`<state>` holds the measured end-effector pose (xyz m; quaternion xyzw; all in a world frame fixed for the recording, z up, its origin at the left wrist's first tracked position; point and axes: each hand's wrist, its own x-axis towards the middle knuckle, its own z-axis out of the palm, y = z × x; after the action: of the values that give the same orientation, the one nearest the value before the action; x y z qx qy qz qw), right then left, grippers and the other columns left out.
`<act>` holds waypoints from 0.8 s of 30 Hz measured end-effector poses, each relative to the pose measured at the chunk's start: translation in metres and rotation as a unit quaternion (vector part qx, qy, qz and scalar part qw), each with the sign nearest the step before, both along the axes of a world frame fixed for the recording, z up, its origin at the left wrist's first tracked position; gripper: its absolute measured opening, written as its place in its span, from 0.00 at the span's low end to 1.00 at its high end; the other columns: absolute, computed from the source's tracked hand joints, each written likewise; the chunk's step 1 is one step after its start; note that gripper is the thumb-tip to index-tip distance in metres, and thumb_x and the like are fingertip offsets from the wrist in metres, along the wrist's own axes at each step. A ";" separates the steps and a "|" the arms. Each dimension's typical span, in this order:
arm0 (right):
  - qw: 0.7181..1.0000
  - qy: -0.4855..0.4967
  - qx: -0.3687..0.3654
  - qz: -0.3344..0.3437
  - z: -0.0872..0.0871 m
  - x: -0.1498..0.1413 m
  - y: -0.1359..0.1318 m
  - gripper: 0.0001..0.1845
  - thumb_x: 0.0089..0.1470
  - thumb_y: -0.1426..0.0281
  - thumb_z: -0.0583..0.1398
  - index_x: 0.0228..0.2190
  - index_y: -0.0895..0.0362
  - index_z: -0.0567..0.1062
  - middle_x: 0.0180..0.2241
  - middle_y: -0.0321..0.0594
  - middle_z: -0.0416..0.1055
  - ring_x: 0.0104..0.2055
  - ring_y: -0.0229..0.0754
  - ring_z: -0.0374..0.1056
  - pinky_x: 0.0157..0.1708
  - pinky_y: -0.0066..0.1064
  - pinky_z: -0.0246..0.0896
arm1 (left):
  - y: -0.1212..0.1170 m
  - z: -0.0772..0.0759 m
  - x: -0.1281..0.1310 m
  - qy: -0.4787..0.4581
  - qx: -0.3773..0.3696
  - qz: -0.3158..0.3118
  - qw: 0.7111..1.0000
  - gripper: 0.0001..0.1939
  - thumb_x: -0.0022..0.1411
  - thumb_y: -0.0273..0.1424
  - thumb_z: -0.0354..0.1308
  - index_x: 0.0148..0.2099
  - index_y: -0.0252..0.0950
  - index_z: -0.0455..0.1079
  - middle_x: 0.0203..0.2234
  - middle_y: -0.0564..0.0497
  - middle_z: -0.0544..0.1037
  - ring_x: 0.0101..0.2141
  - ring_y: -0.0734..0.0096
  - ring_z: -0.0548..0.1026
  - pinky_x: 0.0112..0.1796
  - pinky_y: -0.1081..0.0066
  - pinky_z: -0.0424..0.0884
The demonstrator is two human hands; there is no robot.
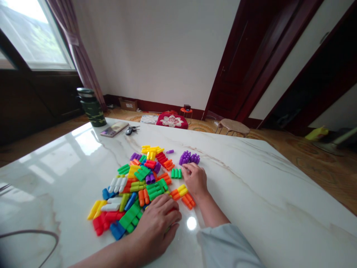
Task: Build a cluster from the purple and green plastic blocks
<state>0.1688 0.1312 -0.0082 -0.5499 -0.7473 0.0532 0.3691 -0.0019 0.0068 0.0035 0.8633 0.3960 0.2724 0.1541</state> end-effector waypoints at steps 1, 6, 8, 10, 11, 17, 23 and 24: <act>1.000 0.004 0.003 0.001 0.000 0.000 0.000 0.11 0.58 0.66 0.56 0.36 0.54 0.79 0.36 0.38 0.77 0.30 0.38 0.69 0.35 0.29 0.63 | 0.000 0.000 0.000 0.001 0.001 0.001 1.000 0.02 0.60 0.28 0.54 0.36 0.38 0.68 0.36 0.50 0.73 0.41 0.63 0.67 0.47 0.60 0.63; 0.997 0.057 0.031 0.043 0.011 -0.012 -0.004 0.09 0.57 0.68 0.57 0.34 0.55 0.78 0.34 0.40 0.76 0.31 0.39 0.69 0.36 0.31 0.64 | 0.000 0.000 0.000 0.005 0.005 0.000 1.000 0.02 0.60 0.29 0.55 0.36 0.38 0.69 0.36 0.50 0.73 0.41 0.63 0.67 0.46 0.60 0.64; 0.992 0.060 0.034 0.102 0.020 -0.025 -0.004 0.09 0.56 0.71 0.57 0.34 0.54 0.78 0.35 0.40 0.76 0.35 0.41 0.70 0.39 0.32 0.65 | 0.000 -0.001 0.000 0.003 0.007 0.002 1.000 0.02 0.60 0.29 0.55 0.36 0.38 0.69 0.35 0.50 0.73 0.40 0.63 0.67 0.46 0.61 0.64; 0.984 0.023 0.030 0.172 0.027 -0.042 -0.002 0.13 0.54 0.76 0.57 0.39 0.53 0.78 0.39 0.39 0.76 0.42 0.43 0.69 0.45 0.35 0.65 | 0.001 -0.002 0.000 0.000 0.011 0.004 1.000 0.03 0.60 0.29 0.55 0.36 0.38 0.69 0.35 0.49 0.72 0.40 0.63 0.67 0.46 0.61 0.64; 0.979 -0.009 0.025 0.200 0.029 -0.052 0.001 0.18 0.53 0.79 0.56 0.43 0.52 0.77 0.42 0.39 0.76 0.45 0.44 0.68 0.48 0.36 0.64 | 0.001 -0.003 0.000 0.000 0.012 0.003 1.000 0.03 0.60 0.29 0.55 0.36 0.38 0.69 0.34 0.49 0.72 0.40 0.63 0.67 0.45 0.61 0.64; 0.964 -0.158 -0.015 0.215 0.026 -0.087 0.027 0.36 0.46 0.86 0.55 0.55 0.50 0.69 0.46 0.40 0.75 0.49 0.47 0.65 0.46 0.36 0.64 | 0.002 -0.006 0.000 0.006 0.001 -0.001 1.000 0.04 0.53 0.26 0.58 0.33 0.37 0.67 0.35 0.50 0.72 0.40 0.64 0.66 0.46 0.62 0.64; 0.972 -0.106 -0.011 0.210 0.028 -0.080 0.021 0.25 0.47 0.82 0.57 0.45 0.49 0.75 0.42 0.39 0.74 0.46 0.45 0.68 0.46 0.35 0.64 | 0.002 -0.005 0.001 0.000 -0.002 -0.001 1.000 0.03 0.55 0.27 0.57 0.34 0.38 0.67 0.34 0.51 0.72 0.39 0.64 0.66 0.45 0.62 0.64; 0.977 -0.067 -0.013 0.204 0.029 -0.075 0.017 0.22 0.47 0.80 0.58 0.43 0.50 0.76 0.42 0.38 0.74 0.45 0.44 0.68 0.45 0.34 0.64 | 0.001 -0.005 0.001 -0.003 0.001 0.001 1.000 0.02 0.57 0.27 0.56 0.35 0.38 0.68 0.34 0.50 0.72 0.40 0.64 0.66 0.46 0.62 0.64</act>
<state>0.0934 0.1478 0.0213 -0.3931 -0.8660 0.1003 0.2925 -0.0010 0.0081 -0.0016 0.8620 0.3965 0.2755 0.1543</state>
